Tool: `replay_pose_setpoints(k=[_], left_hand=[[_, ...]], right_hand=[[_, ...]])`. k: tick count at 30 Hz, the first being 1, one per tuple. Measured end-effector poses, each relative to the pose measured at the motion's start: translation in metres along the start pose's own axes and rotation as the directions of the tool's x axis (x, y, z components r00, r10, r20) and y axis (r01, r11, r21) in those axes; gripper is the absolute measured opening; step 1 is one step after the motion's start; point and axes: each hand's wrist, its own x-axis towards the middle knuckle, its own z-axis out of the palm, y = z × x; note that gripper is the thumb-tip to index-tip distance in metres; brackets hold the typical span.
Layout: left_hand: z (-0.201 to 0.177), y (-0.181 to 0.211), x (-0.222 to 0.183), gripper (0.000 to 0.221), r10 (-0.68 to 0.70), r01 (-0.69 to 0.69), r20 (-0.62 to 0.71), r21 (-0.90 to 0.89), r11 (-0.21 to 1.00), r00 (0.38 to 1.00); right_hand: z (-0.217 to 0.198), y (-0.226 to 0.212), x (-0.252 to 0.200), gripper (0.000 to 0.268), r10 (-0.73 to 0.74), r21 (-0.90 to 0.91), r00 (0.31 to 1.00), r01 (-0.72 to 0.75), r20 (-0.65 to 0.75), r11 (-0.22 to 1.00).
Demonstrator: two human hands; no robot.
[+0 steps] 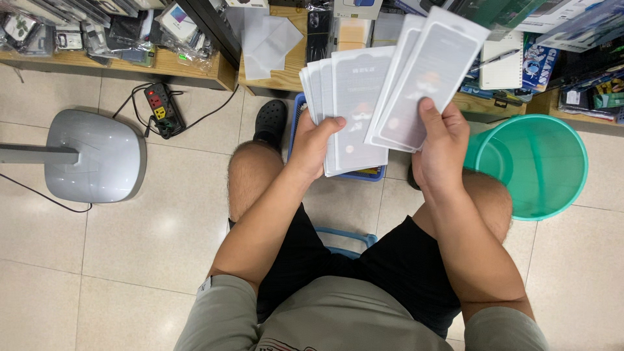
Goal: The person places a tempered glass screen protector into its protective sleeve, then adds it to a stack of similar items and secures them with a rubber band before placing them into a box.
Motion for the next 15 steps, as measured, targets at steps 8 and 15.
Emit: replay_pose_setpoints(k=[8,15], left_hand=[[0.006,0.002,0.0,0.037,0.091,-0.093,0.046,0.06,0.994,0.995],[0.01,0.007,-0.009,0.031,0.0,0.0,-0.004,-0.055,0.999,1.0]], right_hand=[[0.021,-0.014,-0.026,0.016,0.036,-0.017,0.997,-0.035,0.07,0.999],[0.013,-0.012,-0.022,0.019,0.035,-0.005,0.997,-0.034,0.074,0.999]])
